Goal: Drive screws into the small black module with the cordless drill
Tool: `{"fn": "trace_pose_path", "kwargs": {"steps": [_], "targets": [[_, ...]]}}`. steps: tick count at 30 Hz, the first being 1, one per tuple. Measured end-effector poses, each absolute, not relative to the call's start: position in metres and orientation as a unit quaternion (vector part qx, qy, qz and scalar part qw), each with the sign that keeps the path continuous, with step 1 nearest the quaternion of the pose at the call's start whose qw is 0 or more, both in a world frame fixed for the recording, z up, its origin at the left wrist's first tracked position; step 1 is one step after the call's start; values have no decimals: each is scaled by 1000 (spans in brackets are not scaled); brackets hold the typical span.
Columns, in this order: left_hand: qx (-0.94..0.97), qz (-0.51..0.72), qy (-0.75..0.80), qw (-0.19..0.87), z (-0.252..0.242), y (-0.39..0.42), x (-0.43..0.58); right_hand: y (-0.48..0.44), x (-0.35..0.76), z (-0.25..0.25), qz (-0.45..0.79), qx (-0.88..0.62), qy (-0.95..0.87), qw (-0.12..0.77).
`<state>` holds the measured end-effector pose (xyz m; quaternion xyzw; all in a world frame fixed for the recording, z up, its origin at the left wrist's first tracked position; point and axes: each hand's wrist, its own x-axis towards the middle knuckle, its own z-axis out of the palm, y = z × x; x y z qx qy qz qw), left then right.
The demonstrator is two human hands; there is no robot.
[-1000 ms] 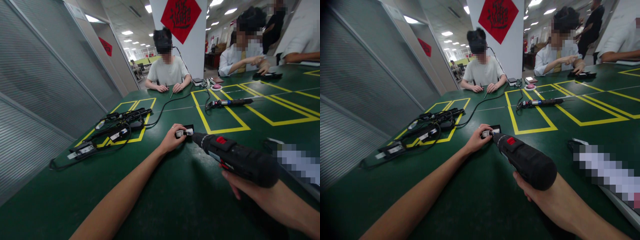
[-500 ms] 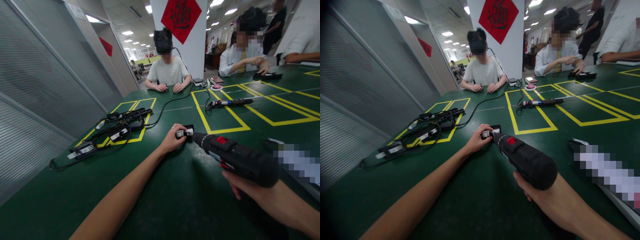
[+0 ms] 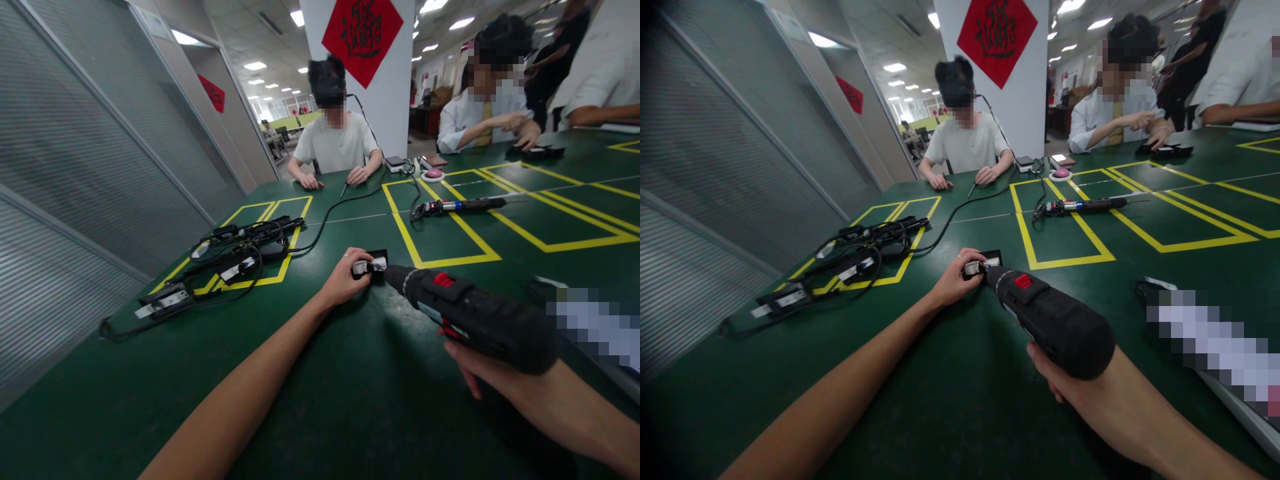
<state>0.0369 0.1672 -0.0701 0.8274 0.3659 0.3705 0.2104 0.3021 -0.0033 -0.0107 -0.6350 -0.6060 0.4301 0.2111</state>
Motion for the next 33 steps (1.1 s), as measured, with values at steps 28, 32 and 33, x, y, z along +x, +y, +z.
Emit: {"fn": "trace_pose_path", "kwargs": {"steps": [28, 32, 33], "targets": [[823, 362, 384, 212, -70, 167, 38, -3, 298, 3, 423, -625, -624, 202], [820, 362, 386, 215, -70, 167, 38, -5, 297, 3, 424, -625, -623, 204], [820, 362, 387, 216, -70, 167, 38, -5, 297, 2, 424, -626, -622, 204]]}}
